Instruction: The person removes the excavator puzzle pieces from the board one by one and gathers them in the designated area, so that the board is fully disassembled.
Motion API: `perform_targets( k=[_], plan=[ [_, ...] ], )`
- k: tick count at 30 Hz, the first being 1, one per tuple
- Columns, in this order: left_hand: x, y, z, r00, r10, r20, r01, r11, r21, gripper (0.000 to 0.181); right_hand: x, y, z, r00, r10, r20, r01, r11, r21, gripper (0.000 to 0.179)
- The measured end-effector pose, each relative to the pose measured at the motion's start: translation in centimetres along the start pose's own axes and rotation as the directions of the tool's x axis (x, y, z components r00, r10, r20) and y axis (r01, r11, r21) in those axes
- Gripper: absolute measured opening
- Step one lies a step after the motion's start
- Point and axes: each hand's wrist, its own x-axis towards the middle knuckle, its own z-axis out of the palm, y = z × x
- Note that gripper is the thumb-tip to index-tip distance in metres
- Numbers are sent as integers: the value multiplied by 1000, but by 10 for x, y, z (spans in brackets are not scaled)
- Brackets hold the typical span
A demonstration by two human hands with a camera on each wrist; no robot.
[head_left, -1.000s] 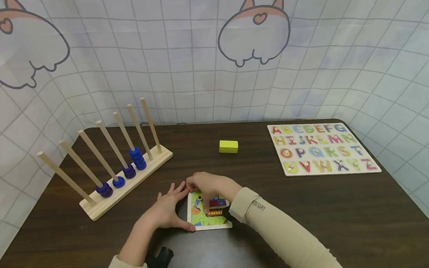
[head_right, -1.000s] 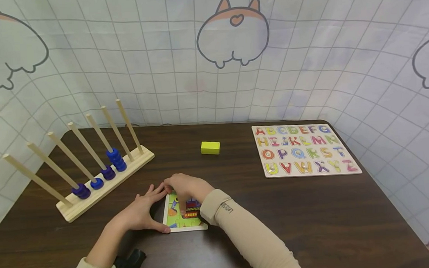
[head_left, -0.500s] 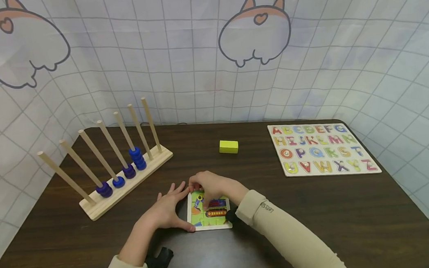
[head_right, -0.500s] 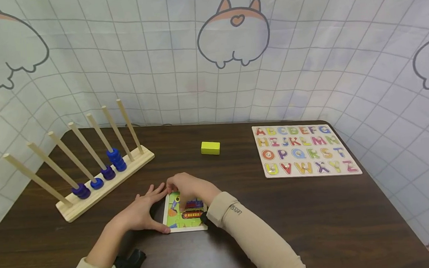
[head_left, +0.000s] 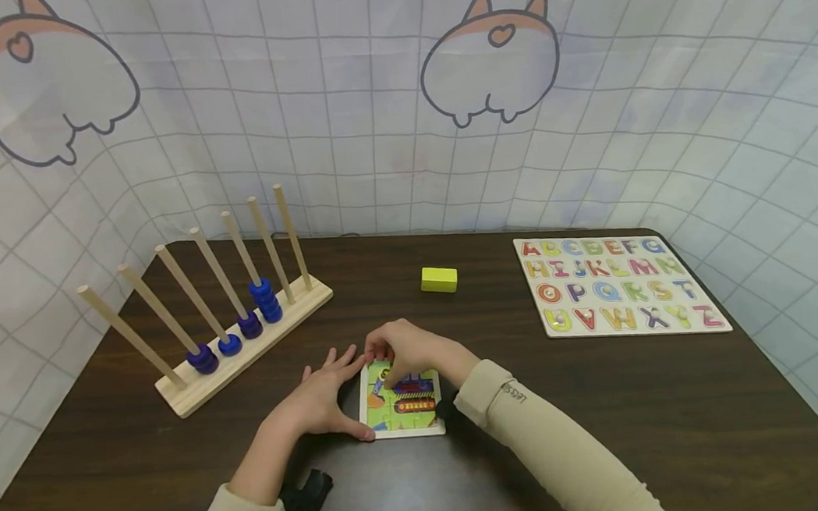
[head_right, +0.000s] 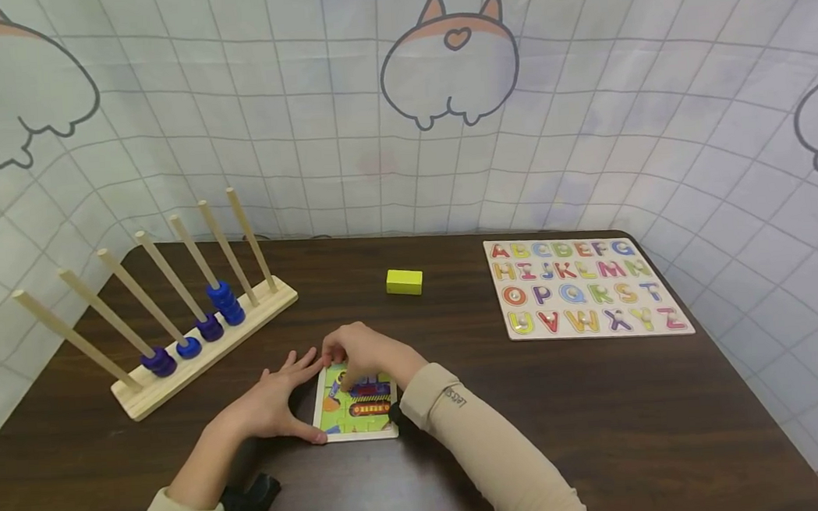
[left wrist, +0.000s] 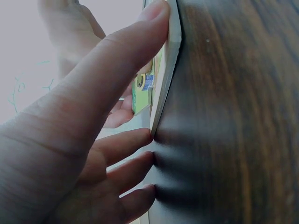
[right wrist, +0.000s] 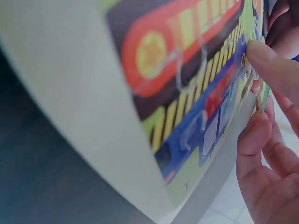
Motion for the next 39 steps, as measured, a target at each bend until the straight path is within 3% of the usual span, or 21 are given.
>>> perform_targets(
  k=[20, 39],
  plan=[
    [0, 1, 0, 1000, -8, -6, 8, 1000, 4, 108, -10, 10, -2, 997, 37, -61, -36, 999, 26, 30],
    [-1, 2, 0, 1000, -26, -3, 27, 999, 20, 108, -49, 33, -14, 990, 13, -139, 2, 994, 111, 28]
  ],
)
